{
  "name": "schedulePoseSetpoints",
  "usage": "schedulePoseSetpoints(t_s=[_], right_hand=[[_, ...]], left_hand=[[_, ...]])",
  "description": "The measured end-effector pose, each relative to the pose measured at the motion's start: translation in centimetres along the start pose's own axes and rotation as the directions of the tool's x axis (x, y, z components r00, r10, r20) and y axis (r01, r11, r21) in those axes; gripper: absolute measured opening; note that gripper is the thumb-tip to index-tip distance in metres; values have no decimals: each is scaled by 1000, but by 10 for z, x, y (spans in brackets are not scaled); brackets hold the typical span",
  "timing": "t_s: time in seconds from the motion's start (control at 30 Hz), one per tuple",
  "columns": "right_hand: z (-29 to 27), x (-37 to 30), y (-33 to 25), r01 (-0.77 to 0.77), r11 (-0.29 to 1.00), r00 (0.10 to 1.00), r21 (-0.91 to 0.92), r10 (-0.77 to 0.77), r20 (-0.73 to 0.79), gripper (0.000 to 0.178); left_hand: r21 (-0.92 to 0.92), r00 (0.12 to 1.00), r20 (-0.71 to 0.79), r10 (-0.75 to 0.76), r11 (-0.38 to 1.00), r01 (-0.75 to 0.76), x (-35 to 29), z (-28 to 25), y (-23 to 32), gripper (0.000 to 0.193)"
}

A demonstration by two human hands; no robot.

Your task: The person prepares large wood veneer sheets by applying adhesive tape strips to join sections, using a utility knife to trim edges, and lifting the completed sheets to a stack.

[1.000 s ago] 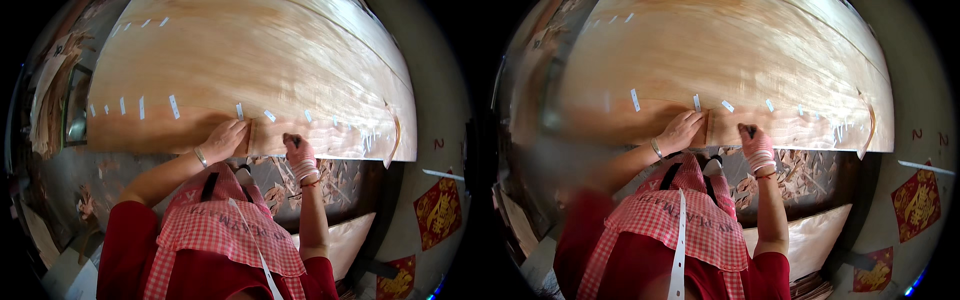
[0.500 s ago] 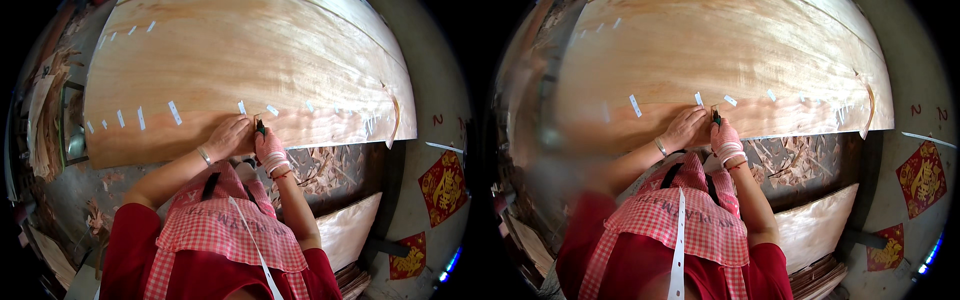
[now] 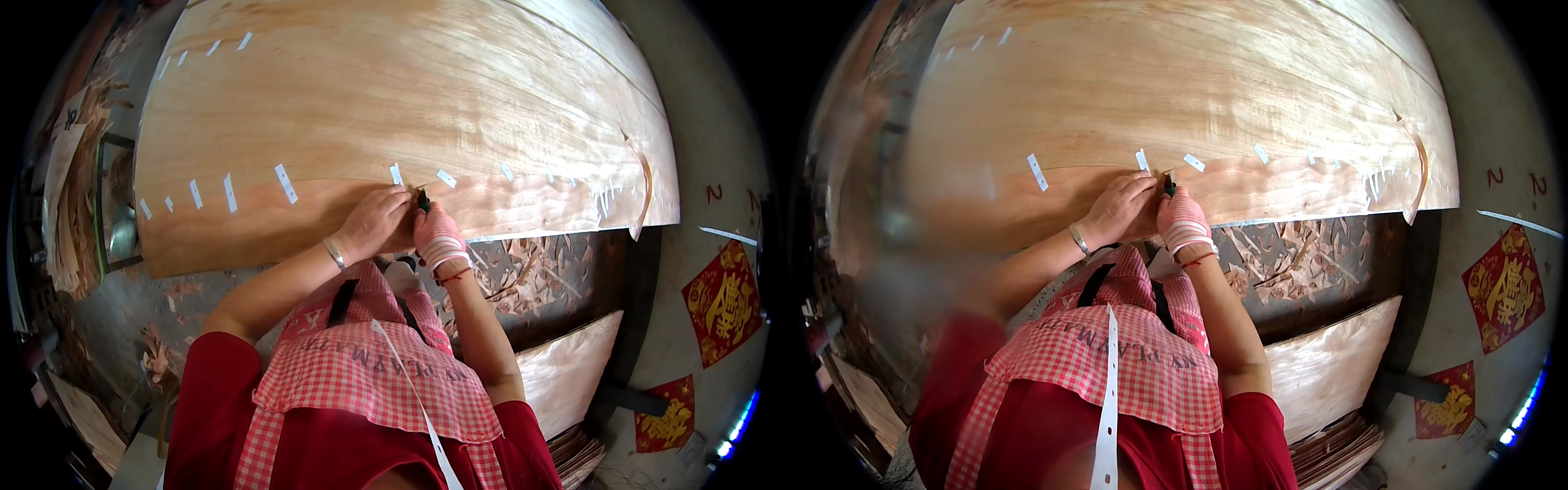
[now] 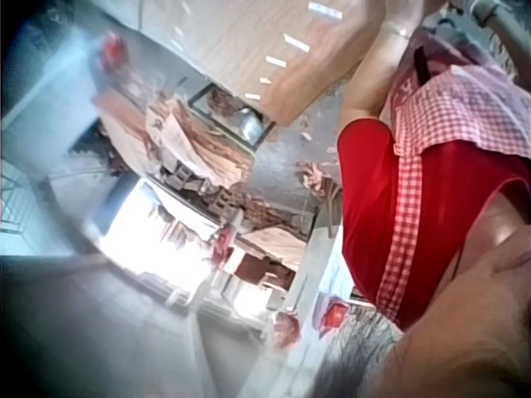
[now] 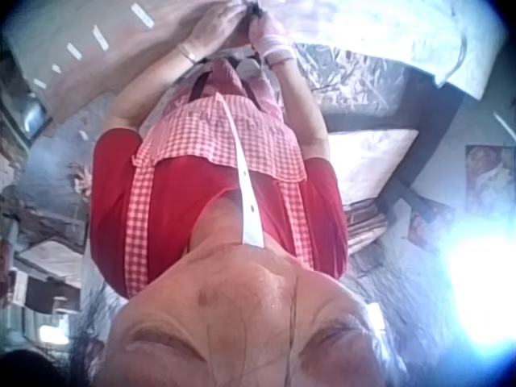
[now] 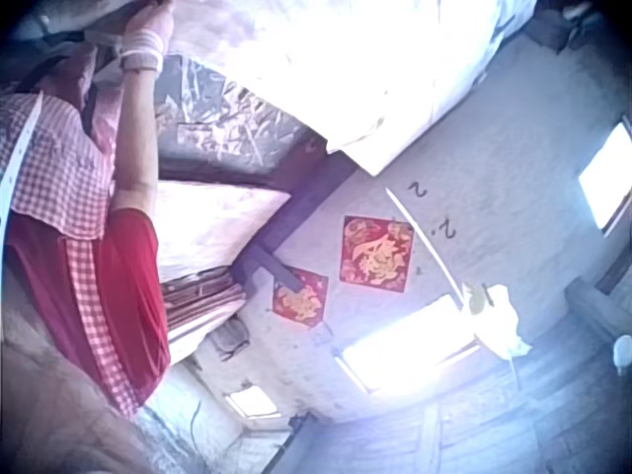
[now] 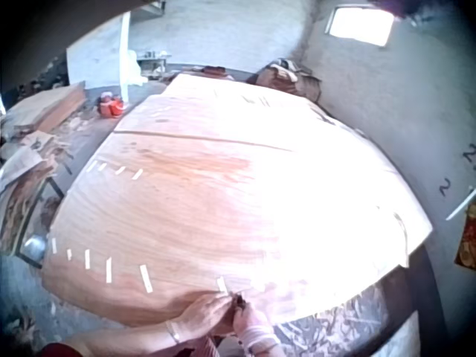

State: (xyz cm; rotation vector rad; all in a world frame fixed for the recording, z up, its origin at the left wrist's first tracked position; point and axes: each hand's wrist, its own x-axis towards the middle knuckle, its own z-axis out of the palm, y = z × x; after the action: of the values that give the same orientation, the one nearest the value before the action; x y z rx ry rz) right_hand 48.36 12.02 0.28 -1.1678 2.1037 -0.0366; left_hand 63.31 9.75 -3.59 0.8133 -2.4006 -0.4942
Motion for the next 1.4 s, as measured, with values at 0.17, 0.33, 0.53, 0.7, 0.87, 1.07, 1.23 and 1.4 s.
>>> schedulePoseSetpoints(t_s=[0.17, 0.33, 0.53, 0.7, 0.87, 1.07, 1.23, 1.4], right_hand=[[-7, -8, -12, -48, 998, 999, -51, 49, 14, 33], [0, -1, -7, -70, 997, 997, -21, 70, 39, 34], [2, -3, -6, 20, 989, 994, -146, -36, -106, 31], [-4, -9, -15, -13, 991, 999, -134, 8, -41, 33], [-6, -10, -15, -25, 991, 999, -130, 20, -36, 34], [4, -13, -9, -34, 990, 999, -140, 28, -46, 34], [6, -15, -5, -36, 990, 999, -133, 32, -33, 33], [6, -16, 0, 9, 995, 999, -101, -14, -45, 33]], left_hand=[[101, 998, -16, 62, 993, -60, 23, -8, -13, 33], [63, 971, 33, 237, 969, -238, 48, -11, -33, 30], [-49, 939, 144, 312, 950, -308, 63, -12, -43, 30], [-45, 929, 174, 327, 945, -324, 61, -10, -48, 33], [20, 907, 160, 389, 918, -397, 60, -13, -46, 39], [112, 901, 185, 393, 902, -417, 56, -12, -45, 44], [79, 898, 290, 330, 927, -367, 54, -13, -51, 55], [208, 880, 412, 236, 916, -343, 37, -13, -31, 62]])
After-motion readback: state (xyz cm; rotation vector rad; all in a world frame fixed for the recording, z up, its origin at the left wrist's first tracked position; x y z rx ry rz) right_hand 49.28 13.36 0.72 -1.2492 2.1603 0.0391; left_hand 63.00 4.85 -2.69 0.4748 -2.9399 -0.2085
